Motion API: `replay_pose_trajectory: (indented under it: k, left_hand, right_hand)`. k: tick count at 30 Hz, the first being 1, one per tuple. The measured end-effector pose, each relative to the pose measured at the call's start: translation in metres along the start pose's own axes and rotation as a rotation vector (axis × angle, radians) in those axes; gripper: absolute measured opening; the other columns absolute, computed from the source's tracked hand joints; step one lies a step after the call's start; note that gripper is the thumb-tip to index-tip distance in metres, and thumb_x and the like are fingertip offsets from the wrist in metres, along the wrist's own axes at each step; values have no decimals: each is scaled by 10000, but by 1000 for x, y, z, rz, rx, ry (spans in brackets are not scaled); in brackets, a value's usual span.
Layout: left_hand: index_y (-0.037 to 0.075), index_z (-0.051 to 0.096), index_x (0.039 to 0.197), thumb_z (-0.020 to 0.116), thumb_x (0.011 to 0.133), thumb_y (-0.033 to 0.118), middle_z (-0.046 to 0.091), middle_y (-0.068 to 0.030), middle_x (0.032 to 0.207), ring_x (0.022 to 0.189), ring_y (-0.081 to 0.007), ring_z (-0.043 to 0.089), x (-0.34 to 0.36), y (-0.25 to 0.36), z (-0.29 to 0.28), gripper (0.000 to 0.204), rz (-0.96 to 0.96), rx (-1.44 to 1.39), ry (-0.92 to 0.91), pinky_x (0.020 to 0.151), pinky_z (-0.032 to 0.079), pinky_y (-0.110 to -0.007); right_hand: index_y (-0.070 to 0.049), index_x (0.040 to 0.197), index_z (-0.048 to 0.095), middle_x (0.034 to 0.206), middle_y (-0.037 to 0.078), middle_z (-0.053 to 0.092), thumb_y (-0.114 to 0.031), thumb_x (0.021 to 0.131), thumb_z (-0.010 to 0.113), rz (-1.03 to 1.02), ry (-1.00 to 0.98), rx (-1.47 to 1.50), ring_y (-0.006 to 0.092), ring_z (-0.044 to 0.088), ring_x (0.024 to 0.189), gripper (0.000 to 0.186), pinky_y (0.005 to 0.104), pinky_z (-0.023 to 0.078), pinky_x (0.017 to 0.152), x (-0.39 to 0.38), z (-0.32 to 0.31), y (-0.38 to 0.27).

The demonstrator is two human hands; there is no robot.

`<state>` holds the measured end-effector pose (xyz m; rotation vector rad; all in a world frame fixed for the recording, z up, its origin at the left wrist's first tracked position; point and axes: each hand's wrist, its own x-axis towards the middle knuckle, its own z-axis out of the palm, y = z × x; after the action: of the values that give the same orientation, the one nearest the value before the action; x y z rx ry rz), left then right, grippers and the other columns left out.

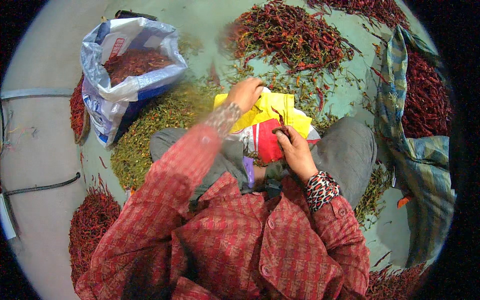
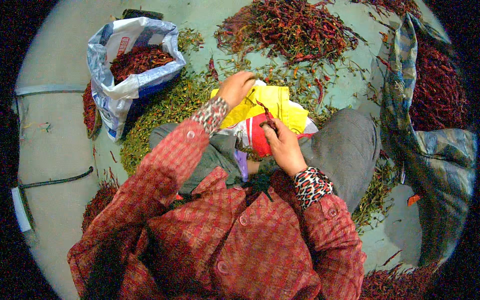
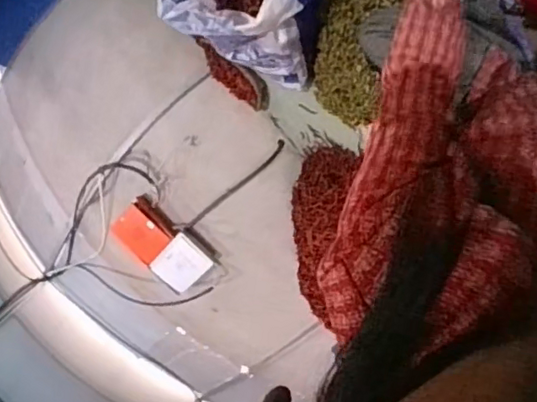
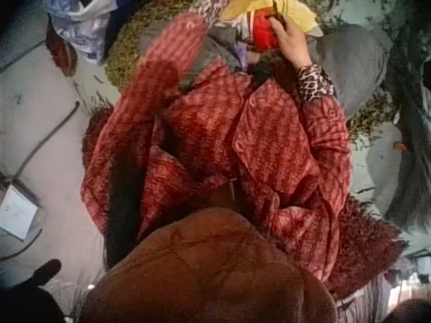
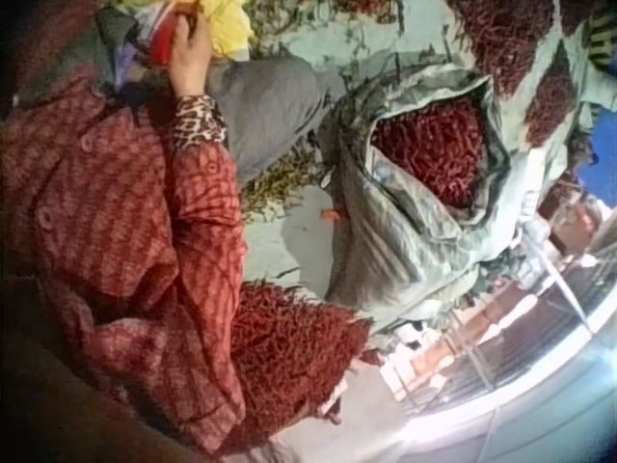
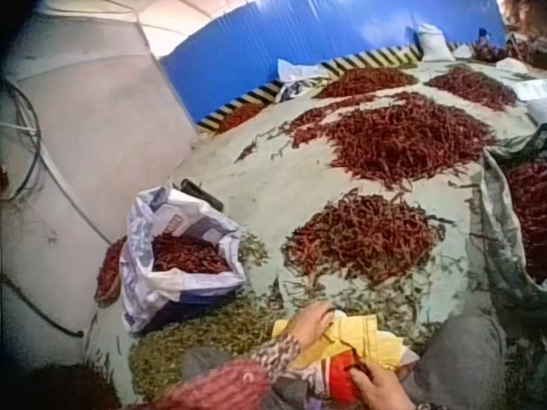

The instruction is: The person sits on the floor and manually removes stems from dried red chili peppers. They pick up peppers from a large pile, detach the stems by hand, and place the cleaned peppers into a nearby bag while discarding the stems.

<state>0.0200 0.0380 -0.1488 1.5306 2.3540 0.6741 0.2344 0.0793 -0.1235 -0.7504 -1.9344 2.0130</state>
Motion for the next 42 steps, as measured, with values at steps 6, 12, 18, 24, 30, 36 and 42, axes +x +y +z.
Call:
replay_pose_trajectory:
  k: [6,12,18,24,30,36,42]
  left_hand:
    - [53,568,921,503,754,275,572,-166,917,834,-320,545,58,-7,45,286,-275,362,-415,739,439,-399]
    - [33,575,922,496,762,214,604,-145,754,661,-275,582,59,-56,54,254,-313,-134,5,645,455,-368]
    - [80,580,864,477,729,112,512,-95,981,849,-265,538,70,23,48,173,111,242,-26,703,451,-382]
    - [103,525,904,446,748,113,496,-90,893,828,-261,535,95,81,102,176,407,216,-189,652,453,-360]
    - [46,519,966,497,771,169,552,-112,872,758,-252,566,110,20,77,232,6,131,-94,639,457,-350]
    - [12,492,998,493,808,169,582,-106,760,622,-172,561,55,6,15,246,-264,-479,-118,595,448,-297]
    - [40,517,936,495,792,148,564,-144,765,718,-279,569,-26,66,14,182,109,-354,-275,643,449,-332]
  right_hand:
    - [15,918,494,674,18,455,-151,844,465,90,9,129,90,407,615,184,227,370,563,7,0,4]
    - [-21,920,504,650,-29,426,-172,855,454,192,47,310,49,381,558,172,192,337,492,9,-4,-3]
    - [-42,937,508,686,-45,440,-189,864,444,236,241,483,25,390,526,176,165,332,453,14,-19,-8]
    - [-27,966,501,689,-43,436,-159,866,433,186,350,479,28,384,574,179,163,323,502,15,-20,-7]
    - [-45,965,516,709,-30,464,-183,865,436,220,384,479,38,410,598,188,178,357,506,15,-24,-10]
    - [-37,993,526,707,-36,498,-172,844,481,180,465,502,22,399,521,206,168,344,460,22,-21,-10]
    - [2,1009,526,872,11,563,-178,812,553,131,310,269,91,501,794,268,227,404,724,22,-16,5]
